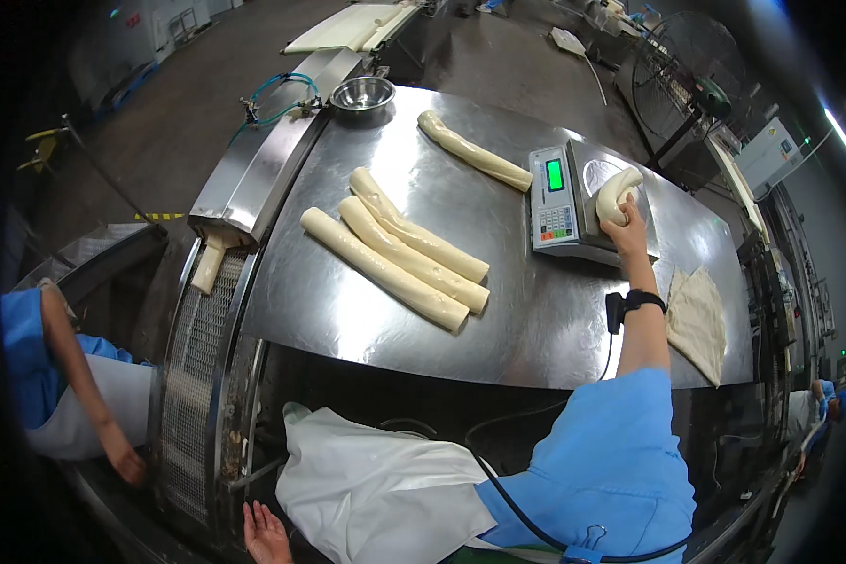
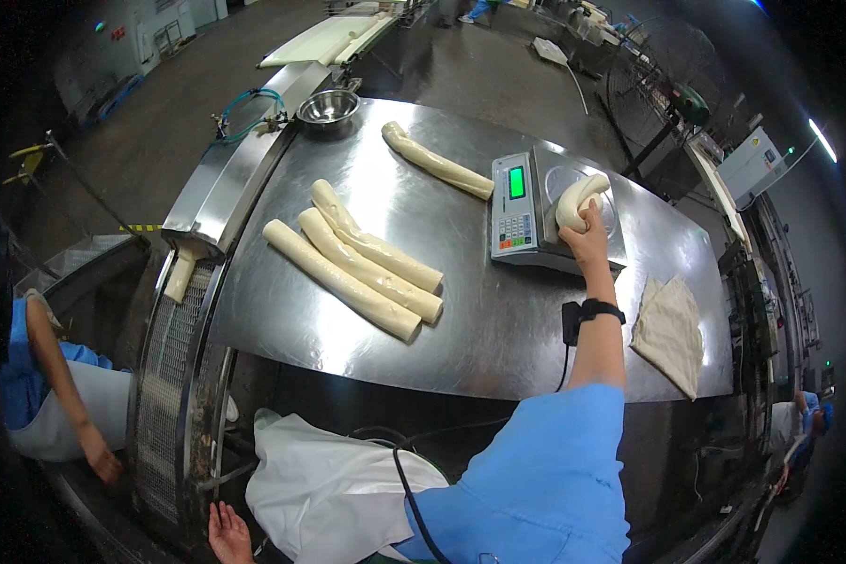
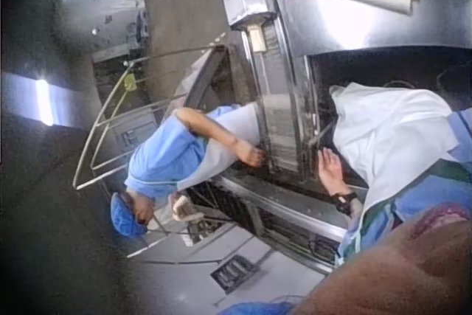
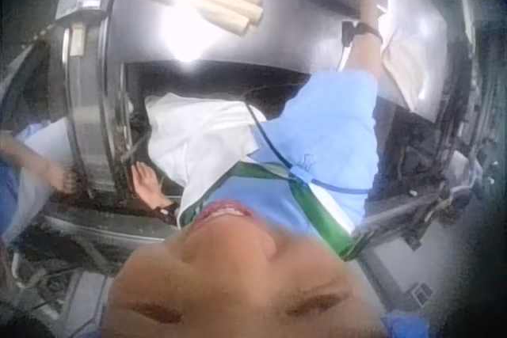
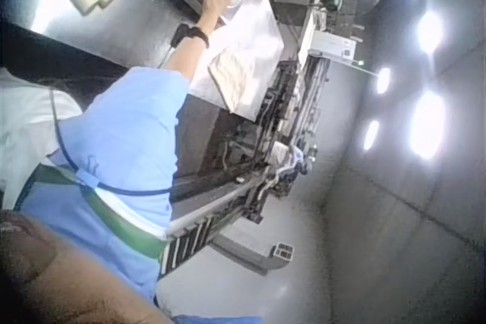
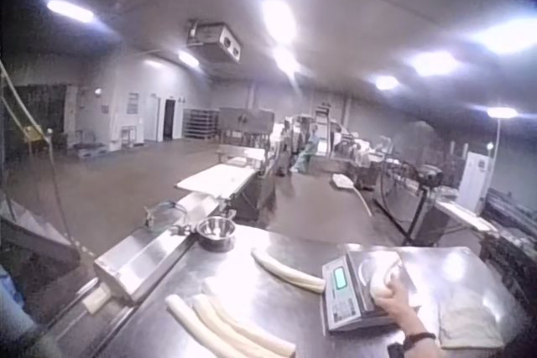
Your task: Weigh long pieces of dough on a digital scale and place them onto a conveyor or baking trays.
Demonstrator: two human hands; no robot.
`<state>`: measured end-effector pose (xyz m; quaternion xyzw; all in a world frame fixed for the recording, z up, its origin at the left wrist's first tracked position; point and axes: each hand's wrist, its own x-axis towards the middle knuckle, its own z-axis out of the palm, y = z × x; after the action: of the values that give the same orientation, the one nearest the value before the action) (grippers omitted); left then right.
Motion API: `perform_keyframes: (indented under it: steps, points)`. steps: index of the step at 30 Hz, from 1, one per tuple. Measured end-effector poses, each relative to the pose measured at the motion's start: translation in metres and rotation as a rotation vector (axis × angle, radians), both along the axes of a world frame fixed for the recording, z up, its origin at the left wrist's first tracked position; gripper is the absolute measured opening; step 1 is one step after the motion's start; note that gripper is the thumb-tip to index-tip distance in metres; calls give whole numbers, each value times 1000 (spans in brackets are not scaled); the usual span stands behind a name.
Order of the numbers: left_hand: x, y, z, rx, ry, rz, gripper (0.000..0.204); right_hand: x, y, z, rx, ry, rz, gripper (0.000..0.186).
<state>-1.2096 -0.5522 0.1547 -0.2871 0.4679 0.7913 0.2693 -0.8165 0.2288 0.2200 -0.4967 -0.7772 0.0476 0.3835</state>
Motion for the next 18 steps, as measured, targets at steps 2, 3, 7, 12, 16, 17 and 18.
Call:
perform_keyframes:
  steps: [2,3,7,12,16,17,18]
  points:
    - [-1,-19,1,110,21,-6,34,-24,-40,18,-255,94,-1,62]
    - [-1,-22,0,107,18,-16,34,-23,-49,23,-84,161,-68,65]
    - [1,-31,-10,168,-72,46,30,-15,-63,38,102,516,-149,69]
    - [4,-23,-3,158,-72,43,28,-23,-78,54,231,722,-19,52]
    - [3,-27,-4,156,-32,31,28,-42,-90,58,248,695,-26,48]
    - [2,-31,-7,154,-21,25,29,-46,-93,59,244,702,-22,47]
    - [2,-36,-9,156,-19,28,29,-50,-94,59,241,710,-17,47]
